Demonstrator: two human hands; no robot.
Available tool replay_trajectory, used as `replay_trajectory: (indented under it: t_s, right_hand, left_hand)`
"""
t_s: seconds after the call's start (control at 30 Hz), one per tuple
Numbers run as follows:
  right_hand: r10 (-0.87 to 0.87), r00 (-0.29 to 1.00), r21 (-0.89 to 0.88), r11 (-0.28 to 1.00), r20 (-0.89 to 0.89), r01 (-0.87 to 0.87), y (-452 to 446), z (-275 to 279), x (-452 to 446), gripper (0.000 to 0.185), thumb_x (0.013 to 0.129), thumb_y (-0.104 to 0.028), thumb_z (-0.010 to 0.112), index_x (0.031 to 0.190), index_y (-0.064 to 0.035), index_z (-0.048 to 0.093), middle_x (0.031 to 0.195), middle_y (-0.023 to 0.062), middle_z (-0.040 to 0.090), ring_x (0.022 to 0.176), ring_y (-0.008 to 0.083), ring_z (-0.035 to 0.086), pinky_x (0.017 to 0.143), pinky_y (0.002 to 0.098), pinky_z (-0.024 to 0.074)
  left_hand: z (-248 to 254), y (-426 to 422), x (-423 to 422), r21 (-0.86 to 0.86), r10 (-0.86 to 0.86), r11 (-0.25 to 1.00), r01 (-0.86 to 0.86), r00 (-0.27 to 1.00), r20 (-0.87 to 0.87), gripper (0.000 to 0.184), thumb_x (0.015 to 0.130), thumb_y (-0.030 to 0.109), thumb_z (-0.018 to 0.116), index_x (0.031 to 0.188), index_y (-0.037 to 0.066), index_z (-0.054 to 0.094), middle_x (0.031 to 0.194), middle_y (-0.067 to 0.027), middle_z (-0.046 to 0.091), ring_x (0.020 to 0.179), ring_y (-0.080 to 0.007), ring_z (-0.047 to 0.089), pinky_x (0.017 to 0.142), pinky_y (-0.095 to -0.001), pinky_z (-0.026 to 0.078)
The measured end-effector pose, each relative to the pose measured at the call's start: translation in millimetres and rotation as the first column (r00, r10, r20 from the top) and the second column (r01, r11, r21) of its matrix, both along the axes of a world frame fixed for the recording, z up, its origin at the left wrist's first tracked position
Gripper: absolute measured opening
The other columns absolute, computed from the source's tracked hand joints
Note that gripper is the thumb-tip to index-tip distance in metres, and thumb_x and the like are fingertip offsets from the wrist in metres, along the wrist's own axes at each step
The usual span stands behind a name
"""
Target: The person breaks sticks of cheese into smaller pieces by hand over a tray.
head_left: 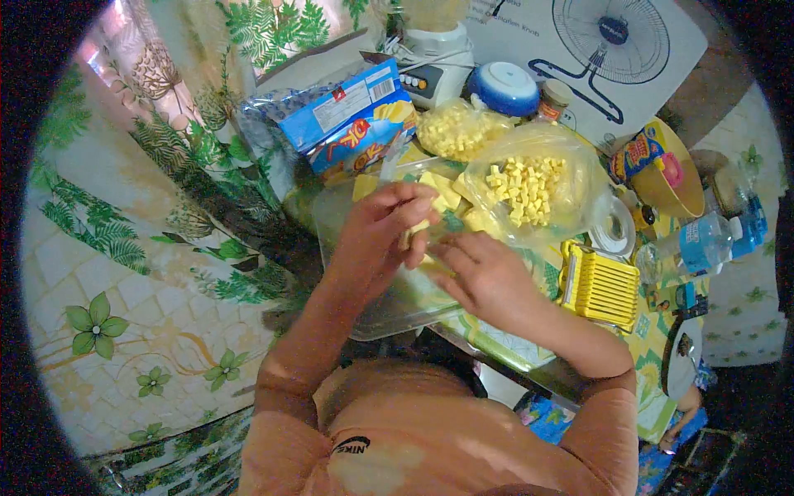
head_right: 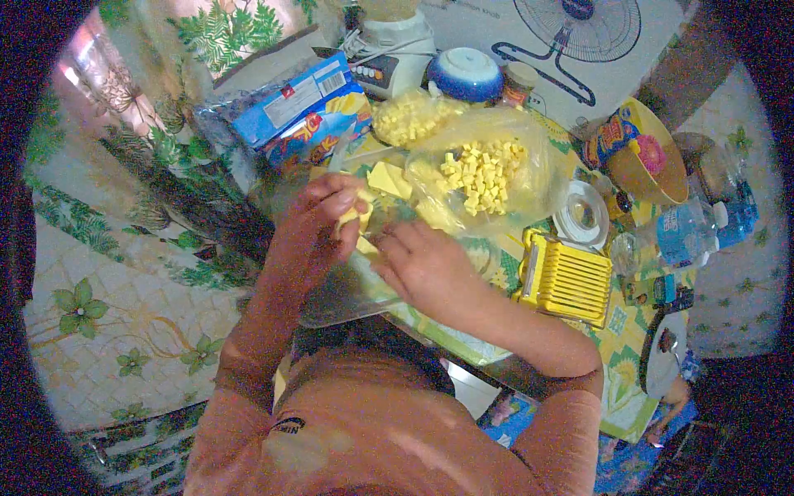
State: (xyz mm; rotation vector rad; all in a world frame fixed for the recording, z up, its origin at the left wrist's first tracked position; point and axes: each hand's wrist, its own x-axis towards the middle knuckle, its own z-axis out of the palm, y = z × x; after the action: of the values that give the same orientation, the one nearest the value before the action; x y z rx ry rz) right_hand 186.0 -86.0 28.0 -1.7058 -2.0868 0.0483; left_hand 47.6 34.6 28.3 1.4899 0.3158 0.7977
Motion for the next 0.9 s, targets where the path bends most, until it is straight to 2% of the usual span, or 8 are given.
replay_trajectory:
  t_s: [0.07, 0.13, 0.2, 0.3, 0.4, 0.5, 0.7, 0.9]
  right_hand:
    - [0.053, 0.997, 0.137, 0.989, 0.054, -0.06, 2, -15, -9, 0.037, 0.077, -0.025, 0.06, 0.107, -0.0045, 0.054, 0.099, 0.0134, 0.054, 0.09, 0.0306, 0.054, 0.08, 0.0396, 0.0456]
    - [0.1, 0.995, 0.08, 0.992, 0.016, -0.101, 2, -21, -16, 0.043, 0.076, -0.025, 0.062, 0.114, -0.0058, 0.052, 0.106, 0.0163, 0.051, 0.097, 0.0335, 0.051, 0.084, 0.0411, 0.0429]
    - [0.137, 0.99, 0.033, 0.99, 0.026, -0.138, 5, -31, -17, 0.046, 0.077, -0.028, 0.06, 0.115, -0.0051, 0.051, 0.115, 0.0159, 0.047, 0.104, 0.0324, 0.049, 0.09, 0.0428, 0.0403]
    - [0.147, 0.988, -0.043, 0.988, -0.045, -0.148, 5, -35, -14, 0.046, 0.078, -0.028, 0.059, 0.117, -0.0049, 0.049, 0.12, 0.0173, 0.043, 0.109, 0.0352, 0.046, 0.092, 0.0436, 0.0387]
    - [0.169, 0.984, -0.038, 0.985, -0.055, -0.171, 6, -38, -13, 0.046, 0.079, -0.027, 0.059, 0.118, -0.0051, 0.048, 0.121, 0.018, 0.043, 0.11, 0.0369, 0.045, 0.093, 0.0441, 0.0379]
    - [0.186, 0.979, -0.074, 0.979, -0.076, -0.192, 6, -38, -11, 0.045, 0.079, -0.026, 0.058, 0.118, -0.0056, 0.049, 0.121, 0.0182, 0.043, 0.11, 0.0372, 0.045, 0.093, 0.0445, 0.0379]
    - [0.169, 0.983, -0.059, 0.983, -0.065, -0.173, 5, -43, -12, 0.044, 0.08, -0.025, 0.058, 0.118, -0.0062, 0.049, 0.12, 0.0189, 0.044, 0.109, 0.0371, 0.046, 0.093, 0.0443, 0.0381]
    - [0.167, 0.985, -0.052, 0.984, -0.05, -0.169, 5, -40, -12, 0.043, 0.079, -0.025, 0.059, 0.117, -0.0063, 0.05, 0.12, 0.0192, 0.044, 0.104, 0.0368, 0.049, 0.091, 0.0439, 0.0392]
  left_hand:
    - [11, 5, 13, 0.28, -0.002, 0.96, 0.011, 0.999, -0.033, 0.021, 0.086, 0.012, 0.054, 0.105, 0.004, 0.054, 0.082, -0.0044, 0.057, 0.057, -0.0085, 0.05, 0.044, -0.0208, 0.039]
    - [25, 8, 31, 0.169, -0.1, 0.978, 0.125, 0.984, -0.148, 0.02, 0.085, 0.012, 0.054, 0.103, 0.004, 0.056, 0.082, -0.005, 0.058, 0.059, -0.0099, 0.052, 0.045, -0.0212, 0.041]
    - [37, 7, 58, -0.258, -0.323, 0.93, 0.261, 0.916, -0.237, 0.019, 0.082, 0.013, 0.057, 0.099, 0.005, 0.059, 0.082, -0.0065, 0.06, 0.063, -0.012, 0.056, 0.047, -0.021, 0.042]
    - [35, 7, 97, 0.151, -0.203, 0.948, 0.28, 0.898, -0.389, 0.019, 0.076, 0.016, 0.063, 0.091, 0.005, 0.063, 0.084, -0.0106, 0.063, 0.068, -0.0177, 0.06, 0.055, -0.0258, 0.047]
    - [13, 19, 138, 0.522, -0.086, 0.795, 0.309, 0.909, -0.408, 0.023, 0.072, 0.022, 0.068, 0.085, 0.003, 0.065, 0.085, -0.0136, 0.064, 0.076, -0.0232, 0.062, 0.068, -0.0317, 0.049]
    - [6, 24, 158, 0.594, -0.06, 0.71, 0.378, 0.873, -0.483, 0.026, 0.068, 0.022, 0.069, 0.088, 0.004, 0.066, 0.09, -0.0146, 0.064, 0.082, -0.0272, 0.061, 0.079, -0.0356, 0.046]
    - [2, 28, 173, 0.537, -0.046, 0.705, 0.463, 0.786, -0.617, 0.032, 0.065, 0.011, 0.063, 0.097, 0.006, 0.066, 0.094, -0.017, 0.063, 0.089, -0.0297, 0.06, 0.082, -0.0357, 0.046]
    - [0, 32, 175, 0.617, -0.052, 0.673, 0.408, 0.858, -0.511, 0.037, 0.065, 0.004, 0.055, 0.101, 0.006, 0.064, 0.1, -0.0191, 0.061, 0.093, -0.0319, 0.059, 0.085, -0.0359, 0.045]
